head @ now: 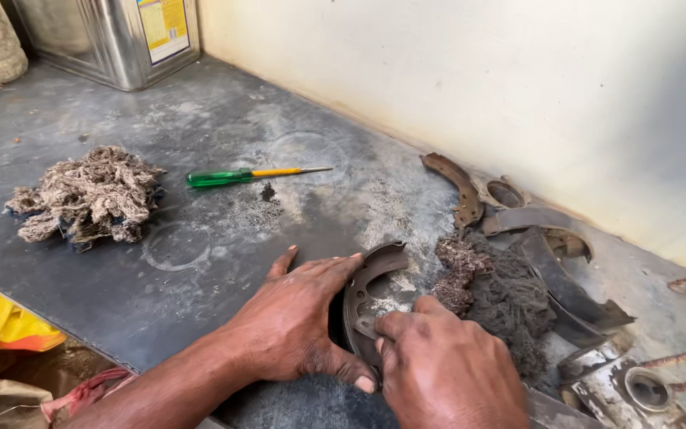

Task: The person cleans brake shoe components by hand using a fibrous material and scrapes the surface of a metal part with a small metal plate.

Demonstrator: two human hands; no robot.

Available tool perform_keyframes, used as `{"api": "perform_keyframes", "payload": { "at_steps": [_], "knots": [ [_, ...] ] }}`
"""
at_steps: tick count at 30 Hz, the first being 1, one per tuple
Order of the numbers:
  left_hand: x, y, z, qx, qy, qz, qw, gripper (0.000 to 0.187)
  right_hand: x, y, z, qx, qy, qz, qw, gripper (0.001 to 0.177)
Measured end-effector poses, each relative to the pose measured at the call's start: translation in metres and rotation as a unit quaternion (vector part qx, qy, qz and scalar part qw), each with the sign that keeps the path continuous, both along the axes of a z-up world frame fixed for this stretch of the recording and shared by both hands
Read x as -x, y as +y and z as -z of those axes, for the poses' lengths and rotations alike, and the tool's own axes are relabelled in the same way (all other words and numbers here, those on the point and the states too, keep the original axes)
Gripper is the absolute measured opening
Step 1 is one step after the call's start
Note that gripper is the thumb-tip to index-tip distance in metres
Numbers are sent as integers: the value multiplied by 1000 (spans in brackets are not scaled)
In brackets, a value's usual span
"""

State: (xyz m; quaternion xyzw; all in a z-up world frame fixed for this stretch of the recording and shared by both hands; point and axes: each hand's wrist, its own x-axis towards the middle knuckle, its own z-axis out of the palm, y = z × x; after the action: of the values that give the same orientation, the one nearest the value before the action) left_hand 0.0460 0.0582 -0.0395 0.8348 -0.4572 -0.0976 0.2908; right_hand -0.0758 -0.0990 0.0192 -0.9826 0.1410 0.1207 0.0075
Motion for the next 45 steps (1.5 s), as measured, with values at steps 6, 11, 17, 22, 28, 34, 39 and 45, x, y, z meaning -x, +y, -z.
{"api": "perform_keyframes", "payload": {
  "at_steps": [6, 11, 17, 22, 28, 34, 39, 45],
  "knots": [
    [-4, 5, 4, 17, -9, 0, 1000, 150, 13, -2, -7, -1, 36, 14, 999, 32],
    [-9, -5, -4, 6, 1, -7, 1000, 152, 1, -2, -9, 25, -65, -45, 997, 26],
    [-9, 4, 7, 25, -2, -5, 1000, 149, 5, 0, -11, -46, 35, -8, 998, 29],
    [-10, 1, 4, 10, 47, 0, 999, 156, -7, 2, -2, 11, -64, -57, 996, 25],
    [-12, 2, 12, 5, 30, 11, 999, 153, 10, -28, 2, -72, 64, -43, 994, 26],
    [-7, -1, -1, -9, 46, -8, 999, 156, -2, -12, 11, -3, -115, -90, 989, 23],
    [-7, -1, -2, -22, 45, -13, 999, 152, 3, -12, 8, -49, -54, -96, 993, 26],
    [-5, 1, -4, -21, 30, -19, 999, 151, 6, -8, 14, -66, -70, -70, 993, 29]
  ]
}}
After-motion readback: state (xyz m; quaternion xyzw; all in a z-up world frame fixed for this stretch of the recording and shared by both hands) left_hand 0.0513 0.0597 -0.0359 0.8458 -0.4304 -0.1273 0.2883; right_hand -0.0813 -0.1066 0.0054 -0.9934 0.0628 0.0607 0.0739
